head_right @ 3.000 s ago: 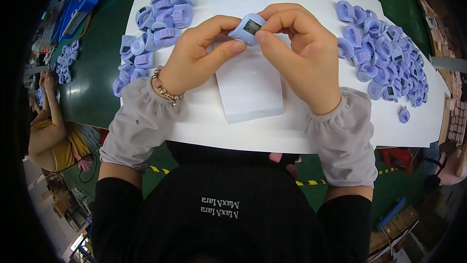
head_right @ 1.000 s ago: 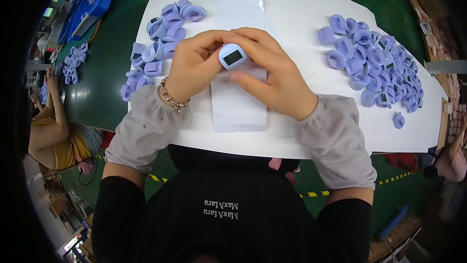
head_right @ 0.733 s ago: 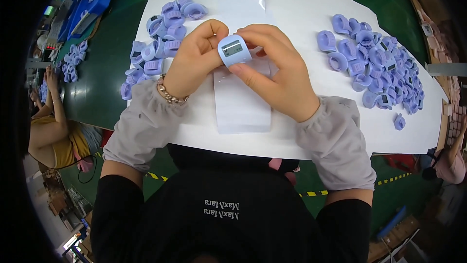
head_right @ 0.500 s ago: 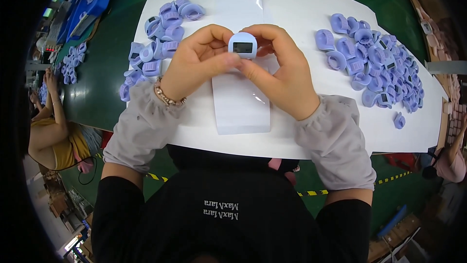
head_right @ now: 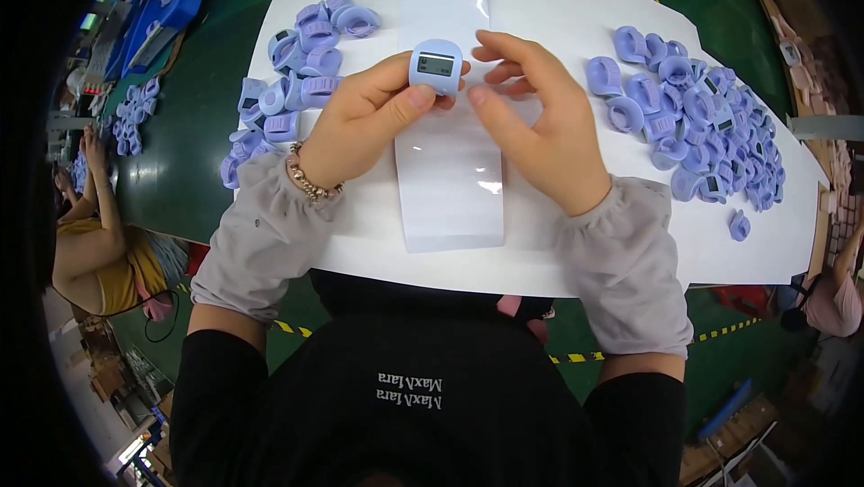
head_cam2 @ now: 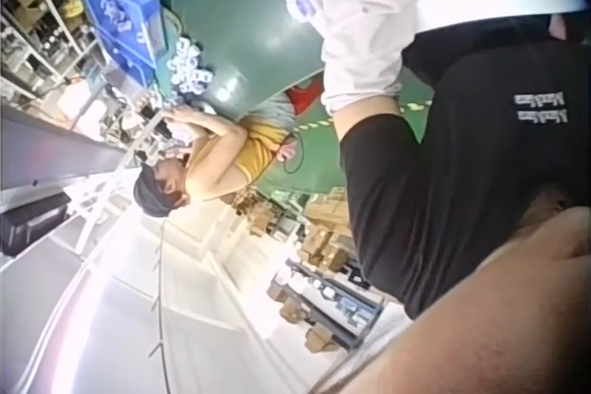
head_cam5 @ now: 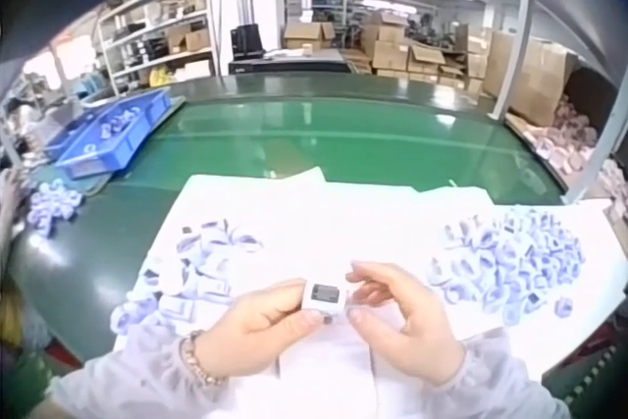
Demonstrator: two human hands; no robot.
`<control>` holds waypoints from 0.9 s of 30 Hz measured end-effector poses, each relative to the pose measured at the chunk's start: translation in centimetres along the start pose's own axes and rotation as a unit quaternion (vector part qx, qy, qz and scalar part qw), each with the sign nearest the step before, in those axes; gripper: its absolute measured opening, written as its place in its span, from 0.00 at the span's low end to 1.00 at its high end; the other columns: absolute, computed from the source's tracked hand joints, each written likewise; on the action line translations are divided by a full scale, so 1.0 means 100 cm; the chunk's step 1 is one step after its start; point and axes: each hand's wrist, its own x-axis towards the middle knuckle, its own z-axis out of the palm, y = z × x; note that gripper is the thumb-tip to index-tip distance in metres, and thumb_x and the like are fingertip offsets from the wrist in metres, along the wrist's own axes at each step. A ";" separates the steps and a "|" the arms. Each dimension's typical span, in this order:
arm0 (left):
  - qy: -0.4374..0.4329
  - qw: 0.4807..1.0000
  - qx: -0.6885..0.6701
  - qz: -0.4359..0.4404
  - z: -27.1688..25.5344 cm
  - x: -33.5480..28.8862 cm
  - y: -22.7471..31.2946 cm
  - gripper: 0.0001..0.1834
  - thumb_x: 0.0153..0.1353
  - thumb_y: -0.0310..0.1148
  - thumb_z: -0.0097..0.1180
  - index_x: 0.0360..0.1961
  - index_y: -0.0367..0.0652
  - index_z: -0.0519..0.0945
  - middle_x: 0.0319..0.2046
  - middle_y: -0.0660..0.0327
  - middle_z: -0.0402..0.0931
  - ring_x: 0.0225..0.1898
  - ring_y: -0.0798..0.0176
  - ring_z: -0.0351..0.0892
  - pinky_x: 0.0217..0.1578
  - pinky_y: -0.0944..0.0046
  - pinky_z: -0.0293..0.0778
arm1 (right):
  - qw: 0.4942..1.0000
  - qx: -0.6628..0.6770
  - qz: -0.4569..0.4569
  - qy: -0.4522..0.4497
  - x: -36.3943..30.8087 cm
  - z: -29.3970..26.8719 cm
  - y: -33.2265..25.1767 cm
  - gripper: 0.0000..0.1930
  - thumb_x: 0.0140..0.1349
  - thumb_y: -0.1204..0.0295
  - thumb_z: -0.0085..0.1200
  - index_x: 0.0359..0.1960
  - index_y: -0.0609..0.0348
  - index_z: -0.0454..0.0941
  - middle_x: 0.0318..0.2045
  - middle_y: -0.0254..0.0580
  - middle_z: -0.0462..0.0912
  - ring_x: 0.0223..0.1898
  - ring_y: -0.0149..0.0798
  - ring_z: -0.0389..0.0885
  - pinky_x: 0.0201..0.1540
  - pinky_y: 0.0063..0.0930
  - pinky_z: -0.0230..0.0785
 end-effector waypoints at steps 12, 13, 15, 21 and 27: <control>0.078 0.995 -0.062 -0.010 0.004 0.006 -0.007 0.18 0.68 0.35 0.47 0.51 0.33 0.71 0.43 0.58 0.76 0.46 0.68 0.75 0.49 0.70 0.70 | 0.927 -0.308 -0.176 -0.119 0.002 -0.007 0.008 0.17 0.46 0.72 0.65 0.40 0.58 0.79 0.47 0.42 0.75 0.49 0.45 0.72 0.46 0.32 0.65; 0.083 0.993 -0.087 -0.016 0.004 0.007 -0.005 0.18 0.67 0.35 0.48 0.51 0.32 0.71 0.43 0.58 0.76 0.46 0.67 0.76 0.49 0.70 0.70 | 0.928 -0.308 -0.176 -0.119 0.002 -0.007 0.010 0.17 0.46 0.72 0.65 0.40 0.58 0.79 0.47 0.42 0.75 0.49 0.45 0.72 0.46 0.32 0.65; 0.096 0.991 -0.085 -0.022 0.004 0.007 -0.003 0.18 0.66 0.34 0.50 0.51 0.32 0.71 0.44 0.58 0.76 0.46 0.68 0.76 0.49 0.70 0.71 | 0.947 -0.266 -0.136 -0.115 0.002 -0.007 0.014 0.13 0.48 0.76 0.63 0.37 0.59 0.79 0.40 0.41 0.79 0.44 0.44 0.75 0.44 0.29 0.67; 0.101 0.990 -0.088 -0.036 0.004 0.005 0.002 0.20 0.61 0.26 0.56 0.53 0.34 0.70 0.45 0.58 0.75 0.48 0.68 0.75 0.51 0.70 0.71 | 0.988 -0.151 -0.030 0.023 0.000 0.000 0.003 0.11 0.51 0.78 0.61 0.37 0.59 0.80 0.33 0.43 0.79 0.35 0.44 0.76 0.36 0.27 0.67; 0.132 0.985 -0.099 -0.048 0.005 0.008 0.004 0.19 0.60 0.25 0.56 0.52 0.34 0.71 0.43 0.59 0.77 0.45 0.70 0.76 0.50 0.72 0.71 | 0.903 -0.354 -0.230 0.075 0.005 0.004 -0.001 0.13 0.48 0.78 0.62 0.38 0.58 0.81 0.31 0.38 0.77 0.31 0.40 0.72 0.37 0.29 0.63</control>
